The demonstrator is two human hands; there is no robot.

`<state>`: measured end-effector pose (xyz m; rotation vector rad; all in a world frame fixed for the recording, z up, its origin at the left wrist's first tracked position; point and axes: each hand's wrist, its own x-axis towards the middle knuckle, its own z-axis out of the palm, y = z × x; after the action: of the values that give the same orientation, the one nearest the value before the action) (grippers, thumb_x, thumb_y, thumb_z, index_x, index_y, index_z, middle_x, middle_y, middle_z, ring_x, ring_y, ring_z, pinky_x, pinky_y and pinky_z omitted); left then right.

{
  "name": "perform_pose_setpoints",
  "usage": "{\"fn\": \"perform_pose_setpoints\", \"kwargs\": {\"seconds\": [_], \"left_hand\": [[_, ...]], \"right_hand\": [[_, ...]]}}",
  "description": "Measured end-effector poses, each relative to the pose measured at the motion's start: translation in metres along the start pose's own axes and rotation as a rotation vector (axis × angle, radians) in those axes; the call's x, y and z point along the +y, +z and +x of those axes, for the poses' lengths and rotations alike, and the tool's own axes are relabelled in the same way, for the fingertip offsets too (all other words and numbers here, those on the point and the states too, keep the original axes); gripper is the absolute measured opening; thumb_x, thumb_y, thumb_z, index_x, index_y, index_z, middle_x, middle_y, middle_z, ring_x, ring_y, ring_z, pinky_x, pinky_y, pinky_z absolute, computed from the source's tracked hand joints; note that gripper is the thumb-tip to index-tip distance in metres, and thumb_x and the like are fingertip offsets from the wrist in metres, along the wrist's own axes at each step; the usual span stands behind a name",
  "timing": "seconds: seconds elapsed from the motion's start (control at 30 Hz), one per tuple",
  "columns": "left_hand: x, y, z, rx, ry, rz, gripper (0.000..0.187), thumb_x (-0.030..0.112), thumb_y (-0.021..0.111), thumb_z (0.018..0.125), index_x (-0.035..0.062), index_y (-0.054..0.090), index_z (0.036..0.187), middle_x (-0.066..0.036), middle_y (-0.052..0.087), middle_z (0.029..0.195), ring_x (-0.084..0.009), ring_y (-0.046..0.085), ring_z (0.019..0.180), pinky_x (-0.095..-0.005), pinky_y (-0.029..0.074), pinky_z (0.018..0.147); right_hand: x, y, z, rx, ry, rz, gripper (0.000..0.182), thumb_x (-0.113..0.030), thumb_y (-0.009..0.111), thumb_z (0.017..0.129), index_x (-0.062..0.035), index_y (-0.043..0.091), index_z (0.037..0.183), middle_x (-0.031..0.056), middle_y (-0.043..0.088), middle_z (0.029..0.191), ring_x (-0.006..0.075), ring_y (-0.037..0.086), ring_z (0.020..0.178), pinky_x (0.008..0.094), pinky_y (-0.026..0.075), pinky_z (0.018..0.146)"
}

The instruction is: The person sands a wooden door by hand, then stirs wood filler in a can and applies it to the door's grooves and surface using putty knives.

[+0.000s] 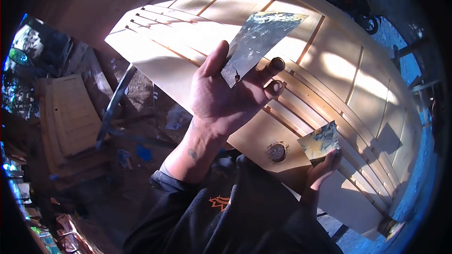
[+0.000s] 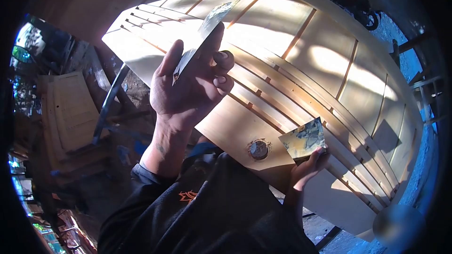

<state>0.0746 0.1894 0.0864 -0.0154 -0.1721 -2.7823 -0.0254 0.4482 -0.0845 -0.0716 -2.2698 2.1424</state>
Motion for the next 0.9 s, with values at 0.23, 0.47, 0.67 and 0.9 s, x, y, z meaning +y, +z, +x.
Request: {"fn": "perform_pose_setpoints", "kwargs": {"seconds": [0.23,0.47,0.67,0.9], "left_hand": [[0.001,-0.002,-0.004,-0.016,0.027,-0.021,0.043,0.040,0.032,0.096,0.0125,0.057,0.117,-0.006,0.057,0.119,-0.0301,0.049,0.106,-0.0428,0.038,0.085],[-0.002,-0.008,-0.008,-0.147,0.038,-0.041,0.043,0.038,0.034,0.095,0.0147,0.049,0.128,-0.005,0.049,0.129,-0.0273,0.046,0.108,-0.0445,0.036,0.089],[-0.003,-0.020,-0.012,-0.303,0.120,0.105,0.044,0.041,0.034,0.095,0.0249,0.044,0.134,-0.002,0.043,0.135,-0.0202,0.039,0.117,-0.0482,0.028,0.098],[0.004,-0.032,-0.026,-0.401,0.186,0.105,0.044,0.040,0.034,0.095,0.0261,0.041,0.136,-0.001,0.041,0.137,-0.0224,0.035,0.125,-0.0540,0.023,0.103]], "right_hand": [[0.011,-0.007,0.008,-0.106,-0.089,0.004,0.041,-0.036,0.048,0.093,0.0035,0.047,0.105,0.0143,0.053,0.101,0.0221,0.053,0.091,0.0342,0.044,0.080],[0.001,0.031,-0.023,-0.275,0.155,0.095,0.030,-0.022,0.045,0.094,0.0002,0.046,0.116,0.0115,0.053,0.106,0.0186,0.050,0.096,0.0333,0.040,0.087],[-0.026,0.082,-0.048,-0.764,0.050,-0.066,0.022,-0.021,0.045,0.096,-0.0061,0.046,0.111,0.0070,0.054,0.095,0.0134,0.049,0.087,0.0288,0.040,0.080],[0.002,0.117,-0.053,-0.972,-0.239,-0.280,0.021,-0.015,0.050,0.089,-0.0014,0.048,0.106,0.0144,0.057,0.093,0.0239,0.057,0.087,0.0339,0.044,0.079]]}}
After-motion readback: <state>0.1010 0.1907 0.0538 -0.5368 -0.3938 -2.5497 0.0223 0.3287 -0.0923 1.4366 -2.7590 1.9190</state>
